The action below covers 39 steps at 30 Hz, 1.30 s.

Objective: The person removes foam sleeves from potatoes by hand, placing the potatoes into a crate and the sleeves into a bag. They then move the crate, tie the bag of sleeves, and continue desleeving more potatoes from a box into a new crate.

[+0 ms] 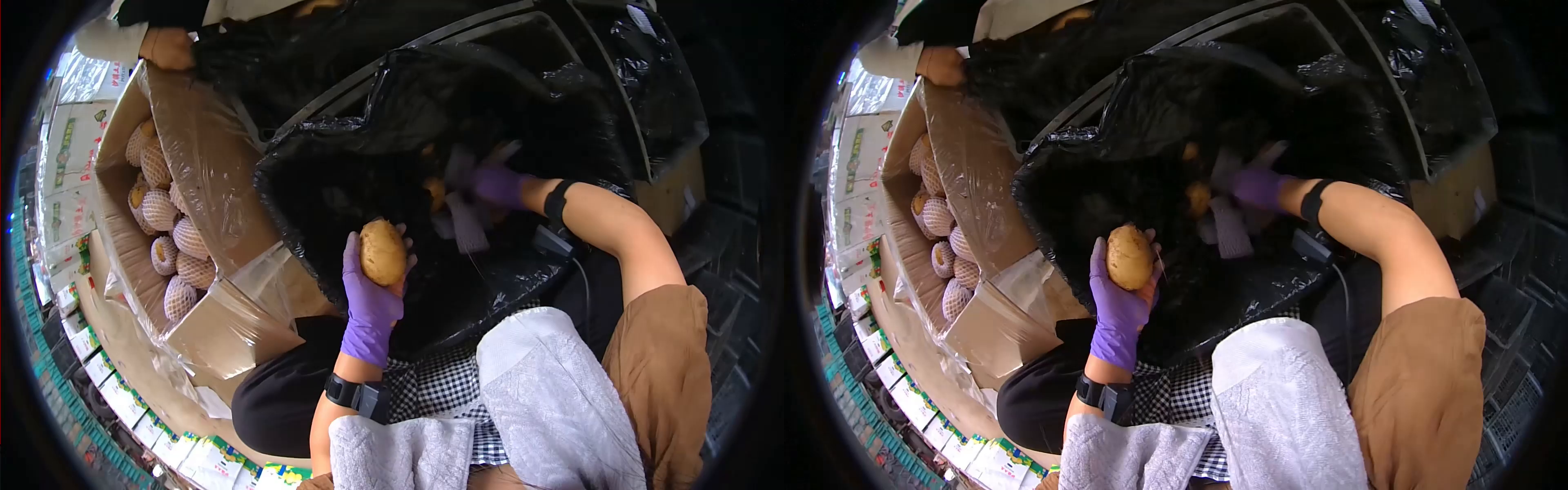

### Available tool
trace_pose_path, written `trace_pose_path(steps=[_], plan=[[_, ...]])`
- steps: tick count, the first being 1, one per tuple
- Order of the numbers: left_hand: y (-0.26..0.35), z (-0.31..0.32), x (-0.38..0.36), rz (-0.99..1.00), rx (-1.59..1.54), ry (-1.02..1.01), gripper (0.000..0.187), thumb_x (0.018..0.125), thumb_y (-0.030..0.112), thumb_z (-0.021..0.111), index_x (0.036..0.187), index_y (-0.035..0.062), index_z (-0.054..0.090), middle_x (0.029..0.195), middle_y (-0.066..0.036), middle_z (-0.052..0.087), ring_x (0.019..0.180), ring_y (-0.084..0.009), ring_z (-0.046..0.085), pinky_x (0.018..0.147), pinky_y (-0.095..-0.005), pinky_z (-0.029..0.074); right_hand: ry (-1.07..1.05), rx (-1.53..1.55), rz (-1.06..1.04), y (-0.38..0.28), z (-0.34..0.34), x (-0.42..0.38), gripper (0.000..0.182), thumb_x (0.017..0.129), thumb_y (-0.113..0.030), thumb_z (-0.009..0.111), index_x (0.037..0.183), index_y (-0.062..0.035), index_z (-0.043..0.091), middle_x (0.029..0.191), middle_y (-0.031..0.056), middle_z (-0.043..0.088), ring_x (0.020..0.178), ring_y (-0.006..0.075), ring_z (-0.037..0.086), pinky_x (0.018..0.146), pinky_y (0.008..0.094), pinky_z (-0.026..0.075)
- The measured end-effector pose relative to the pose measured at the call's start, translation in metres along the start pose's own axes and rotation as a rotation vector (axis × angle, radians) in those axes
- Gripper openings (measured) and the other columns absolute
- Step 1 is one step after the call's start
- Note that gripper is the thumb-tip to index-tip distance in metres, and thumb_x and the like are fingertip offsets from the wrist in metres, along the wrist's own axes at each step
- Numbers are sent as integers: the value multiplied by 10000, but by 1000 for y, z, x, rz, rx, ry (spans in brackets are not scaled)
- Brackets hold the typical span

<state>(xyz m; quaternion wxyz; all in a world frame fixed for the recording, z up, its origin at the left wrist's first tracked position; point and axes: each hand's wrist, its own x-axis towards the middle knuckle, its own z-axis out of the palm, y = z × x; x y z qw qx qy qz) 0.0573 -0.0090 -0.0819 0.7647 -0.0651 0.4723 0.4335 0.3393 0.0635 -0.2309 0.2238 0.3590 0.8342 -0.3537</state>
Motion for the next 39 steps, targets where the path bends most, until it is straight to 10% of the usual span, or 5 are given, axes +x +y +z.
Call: trace_pose_path(steps=[8,17,20,25,39], plan=[[1,14,-4,-91,54,64,379,958,339,475,1192,57,574,1073,-120,642,1017,-256,618,902,-432,516,611,-73,-3,-31,22,78,357,850,-206,565,1183,-89,622,1139,173,631,1054,349,603,903,435,476],[-11,12,-16,-77,305,-147,846,849,240,672,1505,218,138,1381,-201,421,997,-330,629,813,-442,565,138,1137,252,-63,-101,-39,437,859,-451,618,1076,-74,665,1069,134,657,988,239,633,852,337,487],[-9,7,-12,-137,208,-282,803,833,262,693,1470,239,204,1359,-211,440,894,-346,642,742,-480,578,-92,1163,258,-78,-139,-36,483,838,-434,627,1153,-68,634,1084,141,661,1019,266,628,884,367,483],[-1,8,-15,-245,-31,-250,688,819,348,690,1383,185,332,1329,-231,466,855,-337,644,724,-493,583,-83,-39,300,-32,-86,61,436,831,-328,612,1202,-100,628,1163,142,650,1106,315,599,942,395,464],[-1,22,-25,-229,-249,-264,817,813,641,555,1360,57,392,1401,-201,410,1305,-383,407,1008,-693,348,249,987,99,-73,-139,-87,730,804,-434,720,1317,17,462,1010,156,662,802,186,657,620,256,543]])
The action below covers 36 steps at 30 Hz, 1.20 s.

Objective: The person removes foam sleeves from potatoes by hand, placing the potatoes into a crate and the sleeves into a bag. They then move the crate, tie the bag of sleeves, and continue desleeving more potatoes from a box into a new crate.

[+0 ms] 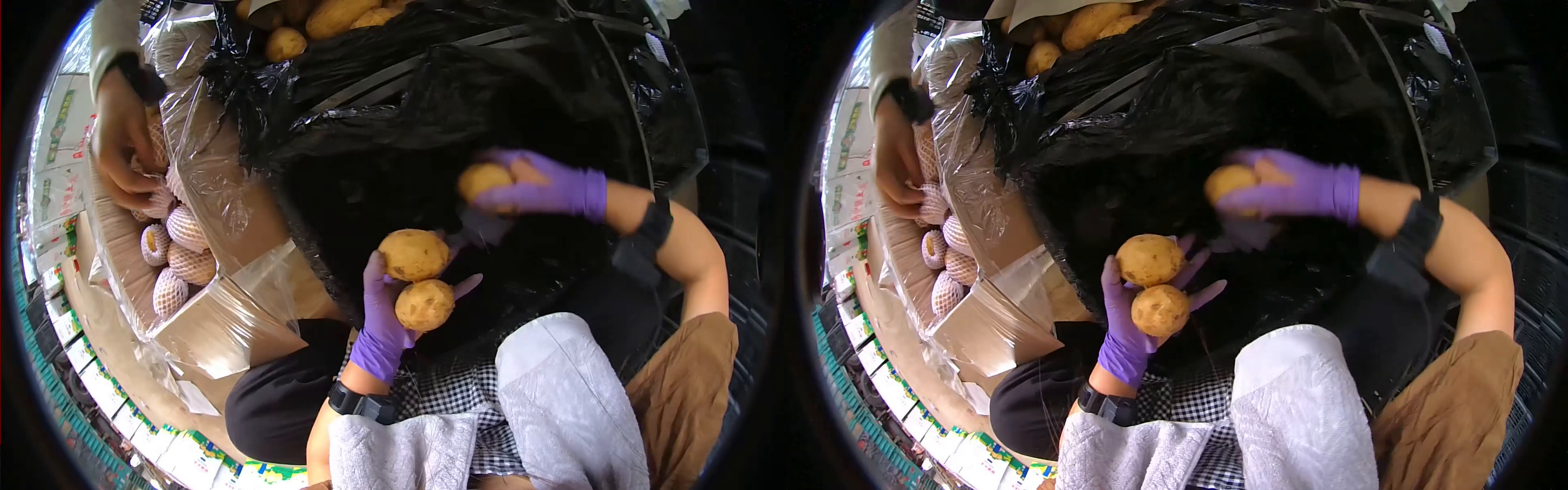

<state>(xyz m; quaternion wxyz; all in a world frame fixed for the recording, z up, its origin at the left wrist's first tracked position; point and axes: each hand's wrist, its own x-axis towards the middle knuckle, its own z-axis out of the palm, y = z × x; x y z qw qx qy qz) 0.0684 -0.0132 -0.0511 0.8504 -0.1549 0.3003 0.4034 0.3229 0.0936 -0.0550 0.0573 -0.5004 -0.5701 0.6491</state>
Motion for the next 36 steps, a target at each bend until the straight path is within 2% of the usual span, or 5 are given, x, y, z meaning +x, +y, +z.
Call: trace_pose_path(steps=[4,9,17,21,36], plan=[[3,-11,-5,-4,-112,-146,814,784,727,513,1291,93,457,1392,-202,394,1298,-423,380,951,-690,396,-262,148,-36,-17,43,-21,827,825,-429,709,1421,-5,323,1223,219,580,1048,253,617,804,346,539],[10,-19,0,-22,-61,-247,802,763,732,543,1228,81,488,1386,-210,378,1297,-427,355,773,-607,551,807,-683,124,111,16,75,643,803,-298,706,1325,-6,472,1280,220,533,1222,335,486,1014,441,406],[5,-10,3,26,76,-50,864,753,733,550,1244,27,470,1323,-183,425,1186,-420,489,709,-619,566,2,-280,-184,33,-54,123,368,838,-178,646,1193,-85,618,1141,147,602,998,232,604,807,366,532],[4,-12,3,18,120,-63,877,731,709,598,1272,32,458,1288,-171,453,1116,-390,550,761,-637,547,-83,-1247,-707,100,-137,112,331,718,-117,720,1034,-41,655,961,177,669,840,253,656,719,351,534],[-3,-28,6,-90,143,-95,770,859,614,539,1362,43,426,1299,-162,536,1167,-277,571,993,-401,475,176,-599,80,205,-58,166,616,828,-317,646,1358,-53,475,1385,200,468,1273,319,458,1073,387,367]])
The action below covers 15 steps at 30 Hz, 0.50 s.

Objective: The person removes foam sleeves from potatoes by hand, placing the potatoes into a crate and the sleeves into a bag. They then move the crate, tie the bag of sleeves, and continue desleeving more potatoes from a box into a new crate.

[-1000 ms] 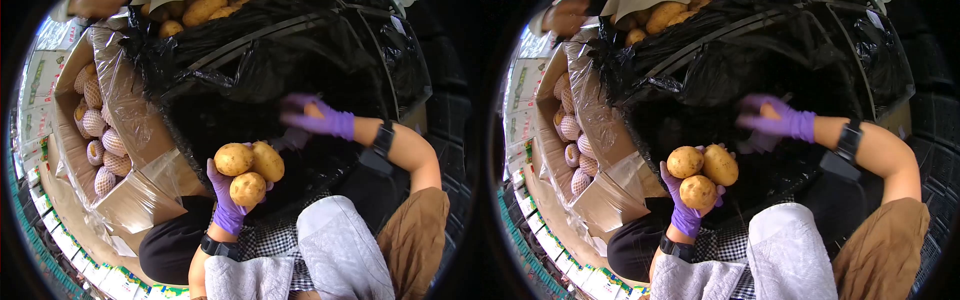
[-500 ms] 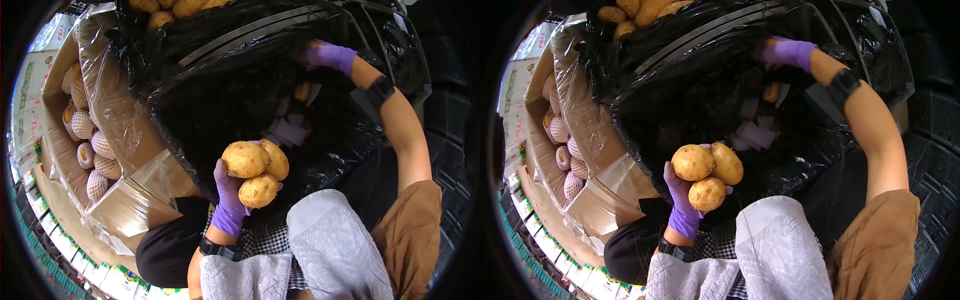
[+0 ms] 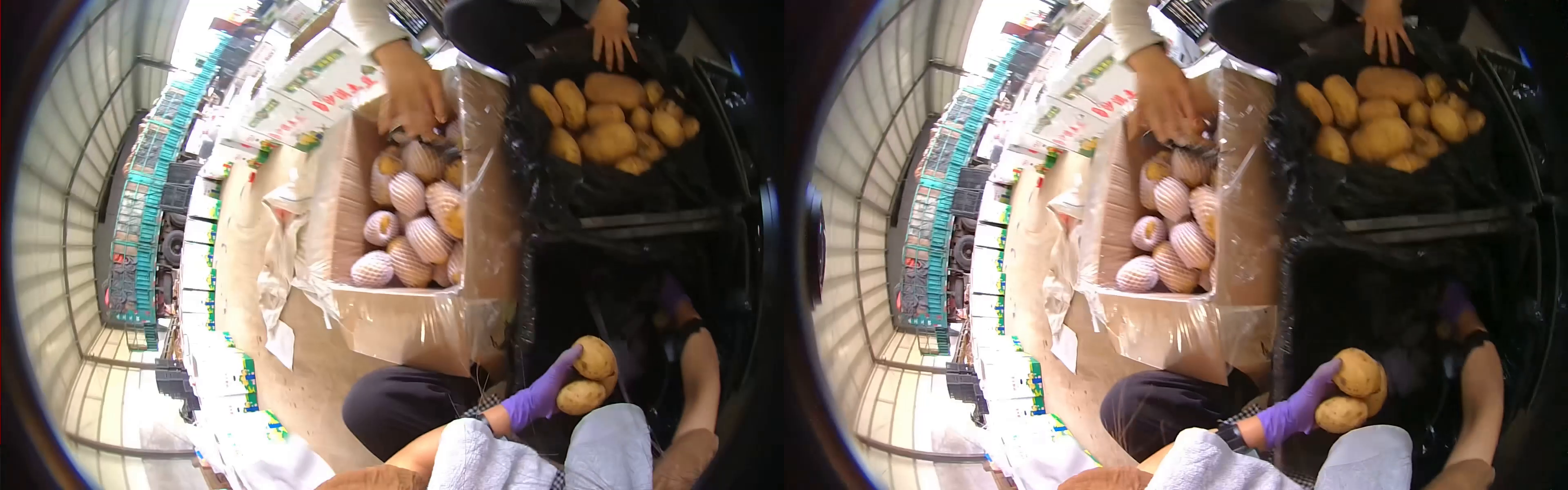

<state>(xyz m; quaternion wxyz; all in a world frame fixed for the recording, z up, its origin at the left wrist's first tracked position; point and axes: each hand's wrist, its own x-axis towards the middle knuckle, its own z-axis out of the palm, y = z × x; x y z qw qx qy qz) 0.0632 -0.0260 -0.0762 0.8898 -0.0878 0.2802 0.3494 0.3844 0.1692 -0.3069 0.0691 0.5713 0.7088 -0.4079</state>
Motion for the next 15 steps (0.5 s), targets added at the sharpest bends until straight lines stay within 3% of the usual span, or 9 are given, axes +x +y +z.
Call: trace_pose_path(steps=[3,5,7,8,10,11,12,13,15], plan=[[-4,-5,1,-4,46,17,745,870,604,536,1352,45,426,1274,-170,545,1130,-288,593,971,-406,499,-15,-151,-118,72,-21,-20,648,793,-301,686,1348,-42,476,1323,243,504,1217,358,502,1025,388,413],[-2,2,11,17,76,1,736,874,599,537,1343,42,430,1257,-170,552,1113,-288,604,955,-400,511,26,196,18,30,-74,-67,609,797,-237,685,1330,-39,468,1246,189,544,1137,306,539,963,378,452],[-1,15,4,139,111,34,733,869,613,538,1300,26,450,1192,-181,576,1061,-299,626,891,-421,546,226,530,121,-18,-113,-121,558,807,-108,677,1309,-39,445,1139,78,588,1031,199,569,882,359,487],[2,30,-8,171,129,67,743,865,637,523,1280,23,464,1152,-188,595,1017,-303,647,847,-422,568,71,947,35,-63,-136,-153,456,844,-157,635,1266,-68,486,980,87,579,855,198,585,786,331,508],[13,29,-28,13,74,16,804,835,721,478,1232,23,496,1050,-191,631,900,-307,681,728,-398,603,-122,1368,-338,-111,-139,-180,419,845,-32,592,1233,-73,438,796,28,469,614,128,455,656,307,465],[11,38,-35,110,264,91,877,797,789,439,1212,19,512,994,-184,651,810,-300,694,652,-366,612,-60,1453,-240,-144,-139,-206,538,845,-89,624,1335,-76,403,926,75,534,770,215,570,679,308,485],[9,36,-35,141,200,89,883,790,789,454,1223,21,508,1063,-200,630,872,-316,681,721,-405,603,43,1546,-110,-190,-136,-238,593,837,-101,645,1362,-67,372,1092,124,557,1007,298,614,844,362,532],[7,34,-35,172,136,85,889,783,788,468,1234,23,504,1132,-216,610,935,-331,667,789,-444,594,58,1572,-129,-212,-125,-252,621,838,-105,657,1376,-62,349,1219,155,530,1161,359,565,969,405,500],[0,70,-43,304,172,55,815,794,720,527,1255,48,503,1229,-188,569,1063,-332,615,913,-469,532,253,1592,-402,-253,-70,-263,615,863,-201,685,1372,-70,366,1248,145,531,1149,292,571,951,387,503]])
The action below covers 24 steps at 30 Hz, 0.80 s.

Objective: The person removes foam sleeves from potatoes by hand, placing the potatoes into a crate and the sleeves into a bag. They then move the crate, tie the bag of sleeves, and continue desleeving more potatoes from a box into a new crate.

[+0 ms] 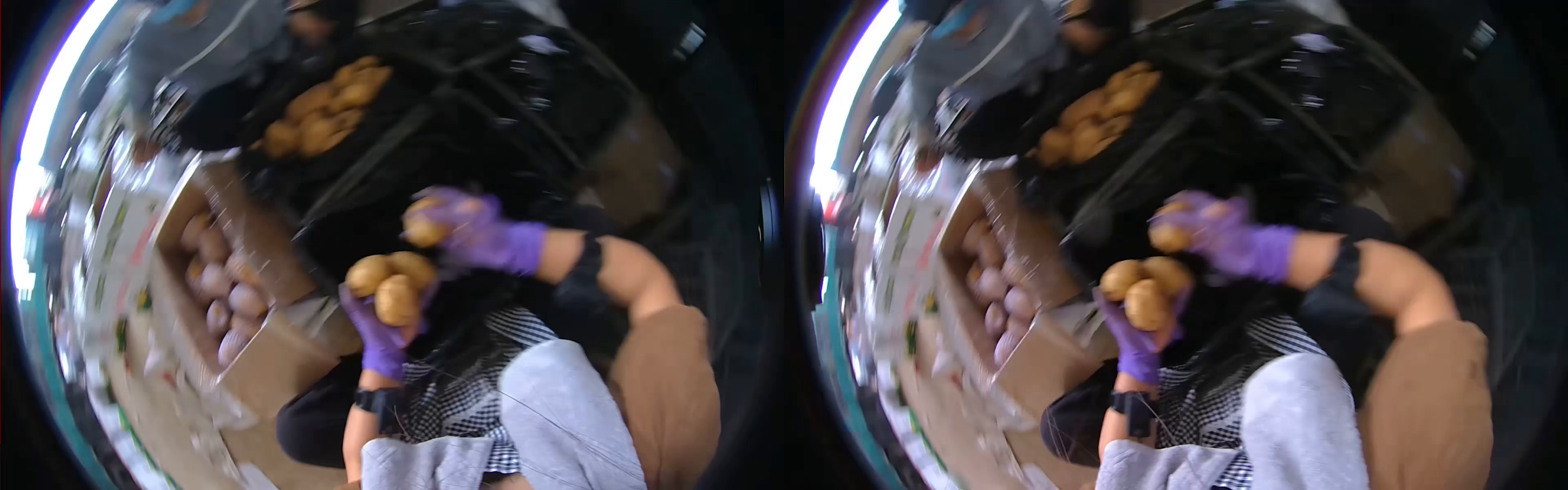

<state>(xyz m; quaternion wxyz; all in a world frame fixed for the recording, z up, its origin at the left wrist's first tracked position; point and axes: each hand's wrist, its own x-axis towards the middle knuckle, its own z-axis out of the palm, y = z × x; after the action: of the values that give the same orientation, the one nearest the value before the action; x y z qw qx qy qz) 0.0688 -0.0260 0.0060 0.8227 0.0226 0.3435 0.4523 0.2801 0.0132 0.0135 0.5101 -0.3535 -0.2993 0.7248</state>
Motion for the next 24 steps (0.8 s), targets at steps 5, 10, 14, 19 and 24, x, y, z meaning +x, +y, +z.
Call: trace_pose_path(steps=[5,10,14,19,24], plan=[[-5,11,-19,153,224,-89,779,839,665,485,1327,58,459,1330,-162,507,1204,-311,530,1039,-432,433,299,-7,-394,52,91,-26,632,883,-365,677,1378,-113,376,1074,60,590,1022,139,562,887,292,476],[-19,24,-30,149,457,-31,803,860,665,465,1358,37,426,1322,-153,513,1198,-295,535,1021,-399,443,726,-107,-517,86,85,-34,404,943,-296,578,1269,-88,460,1101,70,550,1054,162,522,929,314,430],[-28,22,-26,337,564,82,464,948,430,513,1226,61,545,1208,-68,564,1069,-190,562,946,-327,450,380,198,-412,71,87,-56,227,974,-333,497,967,-108,524,959,26,524,905,134,523,840,290,457],[-24,36,-52,-4,-107,-337,664,884,524,554,1335,48,446,1309,-143,524,1144,-257,577,1030,-375,443,448,95,-302,50,90,-48,488,913,-271,632,1323,-88,441,1158,44,509,1062,141,517,953,280,432],[-11,12,-62,94,-396,-210,760,808,573,583,1378,97,419,1363,-169,469,1235,-338,500,1060,-477,401,315,-102,-402,41,138,-47,655,868,-34,654,1418,-85,303,1283,98,448,1101,176,517,968,299,445]])
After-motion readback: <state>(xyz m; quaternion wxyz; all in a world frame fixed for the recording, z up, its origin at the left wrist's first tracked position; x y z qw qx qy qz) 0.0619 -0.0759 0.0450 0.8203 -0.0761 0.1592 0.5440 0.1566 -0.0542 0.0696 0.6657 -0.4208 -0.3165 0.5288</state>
